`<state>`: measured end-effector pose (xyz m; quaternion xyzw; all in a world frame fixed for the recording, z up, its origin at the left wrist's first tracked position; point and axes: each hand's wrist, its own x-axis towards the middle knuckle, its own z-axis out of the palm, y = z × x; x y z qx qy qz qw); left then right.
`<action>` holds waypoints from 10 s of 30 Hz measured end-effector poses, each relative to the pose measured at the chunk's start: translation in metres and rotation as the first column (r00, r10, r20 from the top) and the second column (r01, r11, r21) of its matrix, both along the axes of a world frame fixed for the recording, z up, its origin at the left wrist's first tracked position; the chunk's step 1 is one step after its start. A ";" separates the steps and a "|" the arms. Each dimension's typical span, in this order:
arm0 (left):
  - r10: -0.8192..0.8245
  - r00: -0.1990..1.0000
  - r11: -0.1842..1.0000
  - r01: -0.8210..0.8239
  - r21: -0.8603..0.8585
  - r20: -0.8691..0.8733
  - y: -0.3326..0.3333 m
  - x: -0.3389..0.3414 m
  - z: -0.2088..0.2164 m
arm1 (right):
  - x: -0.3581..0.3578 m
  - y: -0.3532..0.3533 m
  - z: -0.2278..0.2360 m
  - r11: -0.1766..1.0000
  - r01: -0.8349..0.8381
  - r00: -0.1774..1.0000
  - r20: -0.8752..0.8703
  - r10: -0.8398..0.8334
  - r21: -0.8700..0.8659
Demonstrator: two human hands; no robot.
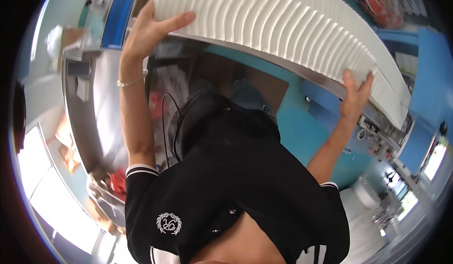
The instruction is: Stack and organize pleated paper filters from a conveyor belt onto a workstation table.
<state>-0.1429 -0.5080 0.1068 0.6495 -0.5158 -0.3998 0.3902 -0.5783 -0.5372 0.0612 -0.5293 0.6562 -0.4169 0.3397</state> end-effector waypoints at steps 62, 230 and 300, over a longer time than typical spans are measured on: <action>0.956 -0.032 0.113 -0.878 0.465 -0.292 0.428 0.047 -0.103 | 0.247 -0.058 -0.061 0.729 -0.593 0.763 -0.526 0.375 -0.341; 0.594 -0.477 -0.475 -0.858 -0.196 0.648 0.457 0.095 -0.108 | 0.580 0.071 -0.094 -0.185 -0.866 0.267 0.743 0.614 0.464; 0.718 -0.376 -0.372 -0.918 -0.133 0.585 0.411 0.099 -0.104 | 0.579 0.104 -0.096 -0.128 -0.944 0.030 0.465 0.885 0.304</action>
